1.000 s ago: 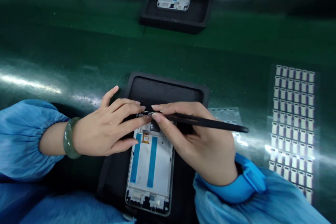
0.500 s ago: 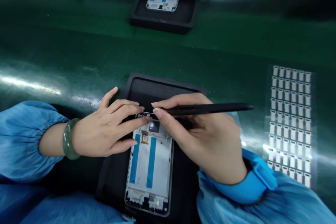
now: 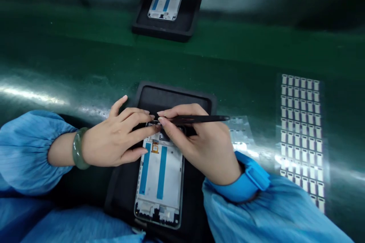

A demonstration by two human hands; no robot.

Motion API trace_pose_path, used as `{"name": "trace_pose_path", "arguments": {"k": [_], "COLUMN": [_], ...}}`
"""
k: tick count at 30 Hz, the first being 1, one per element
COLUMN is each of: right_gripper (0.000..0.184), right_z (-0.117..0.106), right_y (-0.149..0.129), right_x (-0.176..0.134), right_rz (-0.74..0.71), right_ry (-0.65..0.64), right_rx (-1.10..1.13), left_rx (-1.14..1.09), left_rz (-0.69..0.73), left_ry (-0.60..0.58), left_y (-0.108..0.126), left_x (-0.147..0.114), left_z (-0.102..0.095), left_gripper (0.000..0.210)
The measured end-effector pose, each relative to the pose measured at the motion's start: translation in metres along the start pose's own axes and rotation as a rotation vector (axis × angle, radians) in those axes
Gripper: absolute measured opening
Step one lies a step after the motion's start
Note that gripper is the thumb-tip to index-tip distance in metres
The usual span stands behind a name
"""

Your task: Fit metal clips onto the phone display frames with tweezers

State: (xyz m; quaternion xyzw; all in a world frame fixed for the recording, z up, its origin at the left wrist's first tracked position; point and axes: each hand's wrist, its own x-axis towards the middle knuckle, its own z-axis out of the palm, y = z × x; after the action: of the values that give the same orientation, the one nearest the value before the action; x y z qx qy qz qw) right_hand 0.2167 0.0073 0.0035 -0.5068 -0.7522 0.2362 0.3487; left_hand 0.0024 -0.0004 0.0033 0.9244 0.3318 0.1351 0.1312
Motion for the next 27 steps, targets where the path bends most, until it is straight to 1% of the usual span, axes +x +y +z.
{"name": "trace_pose_path", "arguments": {"k": [3,5,9,13,15,18,19,20,21,22,23,24,26,27], "right_gripper": [0.014,0.013,0.01,0.004,0.006,0.008,0.011,0.016,0.02,0.024,0.029,0.032,0.034,0.032], "right_z": [0.002,0.003,0.003,0.006,0.003,-0.011,-0.018,-0.026,-0.032,-0.038,-0.042,-0.044,-0.042,-0.039], "right_y": [-0.001,-0.001,0.001,0.001,-0.001,-0.005,-0.006,-0.005,-0.003,0.0,0.005,0.011,0.025,0.032], "right_x": [0.001,0.0,-0.001,-0.001,0.0,0.0,0.001,0.002,0.003,0.005,0.007,0.009,0.014,0.017], "right_rz": [-0.075,-0.106,-0.061,-0.044,-0.005,0.052,0.081,0.126,0.198,0.284,0.369,0.422,0.462,0.471], "right_ry": [0.018,0.019,0.029,0.048,0.115,0.301,0.35,0.356,0.33,0.27,0.175,0.103,0.005,-0.019], "right_rx": [-0.057,-0.052,0.023,0.042,0.092,0.195,0.194,0.128,0.016,-0.133,-0.312,-0.406,-0.44,-0.434], "left_rx": [-0.003,-0.001,0.002,-0.013,-0.038,-0.076,-0.079,-0.077,-0.073,-0.069,-0.065,-0.061,-0.048,-0.036], "left_rz": [0.011,0.011,-0.005,-0.004,-0.017,-0.035,-0.036,-0.036,-0.036,-0.035,-0.035,-0.032,-0.018,-0.009], "left_ry": [0.016,0.016,-0.001,0.004,0.007,0.004,0.0,-0.006,-0.014,-0.02,-0.025,-0.03,-0.038,-0.042], "left_y": [-0.001,-0.001,-0.002,-0.002,-0.003,-0.004,-0.004,-0.005,-0.005,-0.006,-0.006,-0.007,-0.008,-0.008], "left_x": [0.0,0.0,0.0,0.001,0.001,0.0,0.0,0.0,0.0,0.0,0.0,0.0,0.0,0.0], "left_z": [0.001,0.001,0.002,0.004,0.004,0.004,0.004,0.004,0.003,0.003,0.003,0.003,0.002,0.002], "left_gripper": [0.038,0.038,0.038,0.036,0.036,0.037,0.037,0.036,0.036,0.035,0.035,0.035,0.033,0.032]}}
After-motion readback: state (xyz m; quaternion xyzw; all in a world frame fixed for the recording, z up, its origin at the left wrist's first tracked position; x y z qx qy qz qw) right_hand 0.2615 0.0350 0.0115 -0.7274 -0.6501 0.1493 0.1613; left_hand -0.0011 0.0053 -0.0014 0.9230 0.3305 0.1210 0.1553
